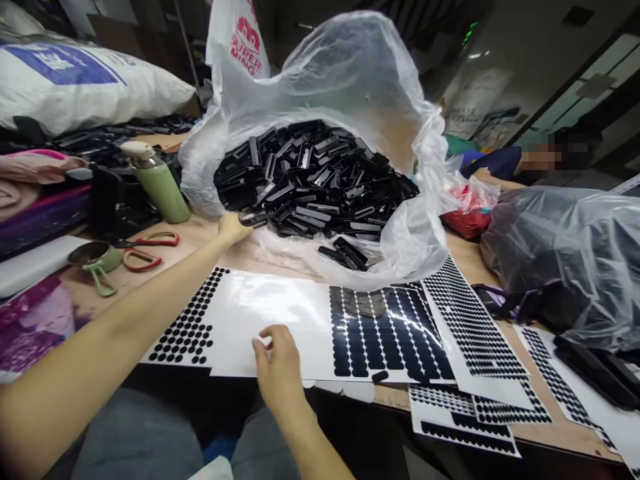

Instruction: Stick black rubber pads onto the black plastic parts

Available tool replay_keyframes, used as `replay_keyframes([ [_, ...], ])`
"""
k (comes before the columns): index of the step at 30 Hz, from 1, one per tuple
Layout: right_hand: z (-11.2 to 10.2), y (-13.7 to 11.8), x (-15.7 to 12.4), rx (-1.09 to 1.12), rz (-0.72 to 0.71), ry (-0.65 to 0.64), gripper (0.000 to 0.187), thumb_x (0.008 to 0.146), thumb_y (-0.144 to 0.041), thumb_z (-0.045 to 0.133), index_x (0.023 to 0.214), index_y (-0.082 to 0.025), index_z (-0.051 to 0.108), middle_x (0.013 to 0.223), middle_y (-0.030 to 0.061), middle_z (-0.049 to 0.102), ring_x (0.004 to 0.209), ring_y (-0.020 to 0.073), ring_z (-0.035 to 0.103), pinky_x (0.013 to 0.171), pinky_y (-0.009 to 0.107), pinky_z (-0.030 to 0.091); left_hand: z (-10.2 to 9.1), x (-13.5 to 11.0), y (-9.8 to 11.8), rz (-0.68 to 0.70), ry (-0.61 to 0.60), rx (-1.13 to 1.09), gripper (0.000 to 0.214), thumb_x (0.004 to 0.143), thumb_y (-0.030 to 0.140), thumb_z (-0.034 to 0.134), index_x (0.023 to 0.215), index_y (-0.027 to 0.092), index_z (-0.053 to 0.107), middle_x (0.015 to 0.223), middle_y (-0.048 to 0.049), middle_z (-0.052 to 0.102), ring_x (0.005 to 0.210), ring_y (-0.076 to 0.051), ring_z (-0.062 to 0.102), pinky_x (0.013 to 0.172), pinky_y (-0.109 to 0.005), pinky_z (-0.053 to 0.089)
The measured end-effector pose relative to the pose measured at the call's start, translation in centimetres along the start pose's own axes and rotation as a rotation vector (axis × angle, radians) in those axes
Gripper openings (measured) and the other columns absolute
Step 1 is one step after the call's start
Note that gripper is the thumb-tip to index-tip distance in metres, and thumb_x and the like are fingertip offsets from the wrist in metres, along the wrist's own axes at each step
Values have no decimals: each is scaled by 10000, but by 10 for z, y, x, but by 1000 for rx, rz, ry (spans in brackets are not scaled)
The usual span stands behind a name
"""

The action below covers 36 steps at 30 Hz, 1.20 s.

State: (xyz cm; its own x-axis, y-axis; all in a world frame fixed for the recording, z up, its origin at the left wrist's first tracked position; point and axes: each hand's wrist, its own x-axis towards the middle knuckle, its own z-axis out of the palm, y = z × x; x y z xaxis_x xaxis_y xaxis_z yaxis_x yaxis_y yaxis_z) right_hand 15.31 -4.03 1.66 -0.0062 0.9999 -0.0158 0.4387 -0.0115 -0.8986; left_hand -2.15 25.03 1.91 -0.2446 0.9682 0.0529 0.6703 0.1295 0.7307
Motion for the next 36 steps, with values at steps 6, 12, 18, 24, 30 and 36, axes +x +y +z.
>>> replay_keyframes([
  [6,86,-25,43,-367,-164,-274,142,827,-176,495,922,-151,597,963,114,596,916,227,550,786,345,440,-72,-70,-38,193,34,-180,463,595,194,689,1043,123,596,1014,-93,651,930,-233,603,836,-353,474],
  [12,85,-32,46,-438,-109,-295,102,800,-128,491,814,-142,592,873,119,605,837,218,563,737,332,421,-104,-165,-71,7,-185,-567,671,557,272,766,1175,130,546,862,-47,678,719,-199,658,709,-359,547],
  [18,20,-27,33,-23,31,-56,131,825,-280,476,757,-194,549,773,19,592,741,158,541,695,281,408,-68,-230,-60,-140,-526,-676,660,598,274,755,1188,100,517,681,-34,693,610,-185,660,640,-336,557],
  [24,9,4,26,-9,172,45,96,785,-262,482,729,-198,527,805,23,568,776,166,533,746,300,414,-24,-250,-51,-204,-664,-703,679,591,265,769,1189,76,510,677,-38,690,579,-179,665,649,-346,563],
  [30,16,12,26,-8,165,68,96,789,-241,467,717,-194,510,903,45,536,802,156,530,790,306,422,-23,-249,-52,-229,-651,-702,691,570,268,786,1177,69,524,711,-48,700,599,-179,673,695,-355,566],
  [36,12,8,27,-35,160,56,94,791,-211,460,709,-193,503,914,49,531,797,149,537,803,308,431,-22,-250,-50,-237,-646,-692,696,569,281,791,1181,78,530,725,-51,706,639,-198,686,729,-373,569],
])
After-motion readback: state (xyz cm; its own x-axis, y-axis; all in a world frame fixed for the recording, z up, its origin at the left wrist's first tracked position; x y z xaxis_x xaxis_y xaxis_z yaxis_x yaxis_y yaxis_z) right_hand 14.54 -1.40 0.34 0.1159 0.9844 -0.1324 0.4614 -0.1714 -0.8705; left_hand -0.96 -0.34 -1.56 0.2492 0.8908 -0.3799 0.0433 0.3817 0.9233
